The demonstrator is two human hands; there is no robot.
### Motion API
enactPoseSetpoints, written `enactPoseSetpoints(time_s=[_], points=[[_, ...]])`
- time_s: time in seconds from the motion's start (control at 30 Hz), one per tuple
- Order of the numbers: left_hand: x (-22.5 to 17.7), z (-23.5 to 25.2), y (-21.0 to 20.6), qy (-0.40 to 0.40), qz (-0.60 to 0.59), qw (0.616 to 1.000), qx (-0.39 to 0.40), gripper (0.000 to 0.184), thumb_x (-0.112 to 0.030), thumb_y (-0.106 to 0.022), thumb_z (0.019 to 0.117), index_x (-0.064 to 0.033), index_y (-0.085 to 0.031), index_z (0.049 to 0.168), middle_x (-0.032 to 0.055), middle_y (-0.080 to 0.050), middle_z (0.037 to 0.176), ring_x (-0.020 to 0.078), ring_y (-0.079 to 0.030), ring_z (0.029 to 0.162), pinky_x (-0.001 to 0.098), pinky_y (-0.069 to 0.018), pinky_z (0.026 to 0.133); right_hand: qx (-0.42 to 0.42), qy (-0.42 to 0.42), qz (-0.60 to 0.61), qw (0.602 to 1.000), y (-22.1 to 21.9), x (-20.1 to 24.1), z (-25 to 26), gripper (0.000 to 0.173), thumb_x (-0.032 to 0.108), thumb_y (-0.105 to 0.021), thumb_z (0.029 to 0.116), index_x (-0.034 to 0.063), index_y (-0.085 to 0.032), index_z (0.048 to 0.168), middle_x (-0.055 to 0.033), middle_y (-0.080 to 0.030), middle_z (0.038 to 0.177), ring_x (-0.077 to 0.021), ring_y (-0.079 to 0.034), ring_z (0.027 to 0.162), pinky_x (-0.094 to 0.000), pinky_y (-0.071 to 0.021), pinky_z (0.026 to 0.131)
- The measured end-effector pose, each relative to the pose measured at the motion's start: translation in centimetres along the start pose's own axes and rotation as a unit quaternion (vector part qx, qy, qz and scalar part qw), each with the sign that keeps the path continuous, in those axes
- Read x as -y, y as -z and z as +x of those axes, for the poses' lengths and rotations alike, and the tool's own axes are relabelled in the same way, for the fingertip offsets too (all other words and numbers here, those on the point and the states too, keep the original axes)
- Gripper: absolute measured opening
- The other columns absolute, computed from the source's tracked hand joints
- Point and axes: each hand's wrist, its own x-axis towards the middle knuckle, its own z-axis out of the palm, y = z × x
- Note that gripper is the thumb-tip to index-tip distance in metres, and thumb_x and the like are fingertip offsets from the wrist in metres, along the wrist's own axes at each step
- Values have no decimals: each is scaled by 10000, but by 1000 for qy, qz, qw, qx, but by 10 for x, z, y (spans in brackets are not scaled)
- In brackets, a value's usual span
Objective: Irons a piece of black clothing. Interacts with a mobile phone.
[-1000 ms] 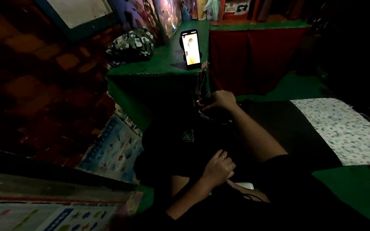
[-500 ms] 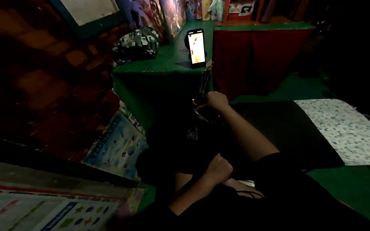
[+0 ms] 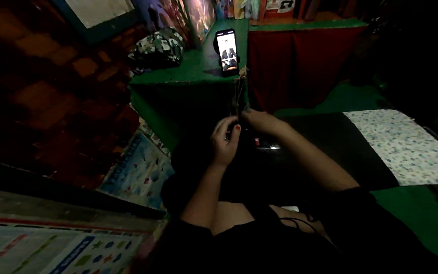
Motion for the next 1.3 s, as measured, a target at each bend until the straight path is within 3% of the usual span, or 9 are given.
enactPoseSetpoints(time_s=[0.07,0.13,0.23,0.33,0.5,0.77,0.97,1.17,1.3], points=[[2,25,-10,23,46,997,55,367,-170,-525,1050,63,-625,1315,252,-622,1342,309,-630,1213,423,-516,1005,-112,40,4,993,23,-12,-35,420,280,-649,1028,-9,-622,1331,-250,-608,1330,-425,-633,1175,-619,-500,979],[9,45,-26,63,105,977,177,444,-283,-482,1078,40,-605,1357,245,-591,1396,381,-560,1310,585,-402,1095,-238,11,-9,971,43,-38,-76,373,287,-535,1081,-2,-647,1288,-231,-650,1278,-397,-663,1146,-605,-528,957],[4,64,-51,128,272,892,337,644,-578,-434,1048,-4,-713,1130,213,-711,1148,372,-647,1147,593,-387,1041,-297,-186,-31,936,48,-101,-129,467,318,-403,1129,-62,-624,1286,-327,-650,1238,-515,-641,1149,-703,-480,934],[-12,74,-66,165,341,838,392,781,-717,-430,979,1,-722,1080,217,-713,1106,361,-652,1129,571,-396,1039,-239,-402,-14,884,3,-186,-178,545,381,-425,1113,-110,-607,1265,-416,-595,1255,-610,-578,1179,-785,-424,916],[-33,71,-93,155,335,837,405,819,-755,-438,951,9,-720,1041,219,-714,1065,371,-661,1108,590,-428,1013,-251,-512,-42,821,-70,-242,-211,613,437,-483,1080,-118,-590,1316,-415,-516,1378,-588,-486,1318,-734,-400,1018],[-53,65,-104,118,322,824,451,816,-735,-402,976,17,-711,1035,214,-708,1060,355,-663,1099,568,-457,961,-247,-567,-17,786,-70,-238,-218,642,463,-421,1087,-110,-568,1336,-380,-549,1379,-529,-508,1340,-701,-401,1044],[-35,62,-60,158,354,815,431,836,-754,-400,963,22,-706,1003,233,-701,1047,387,-662,1091,594,-468,942,-240,-550,-4,800,-67,-240,-225,553,362,-433,1103,-134,-576,1298,-404,-516,1386,-556,-486,1342,-710,-437,1012],[12,53,18,227,392,817,357,807,-739,-449,959,20,-718,1008,267,-701,1057,454,-658,1085,673,-467,910,-222,-572,-10,790,-66,-238,-227,685,511,-424,1078,-113,-550,1330,-371,-615,1283,-528,-600,1232,-695,-471,965],[40,44,77,275,408,814,307,780,-696,-485,972,46,-713,1049,311,-683,1110,504,-621,1140,711,-413,975,-228,-524,-5,820,-68,-244,-234,581,429,-413,1099,-85,-625,1267,-357,-624,1282,-522,-591,1241,-704,-442,985]])
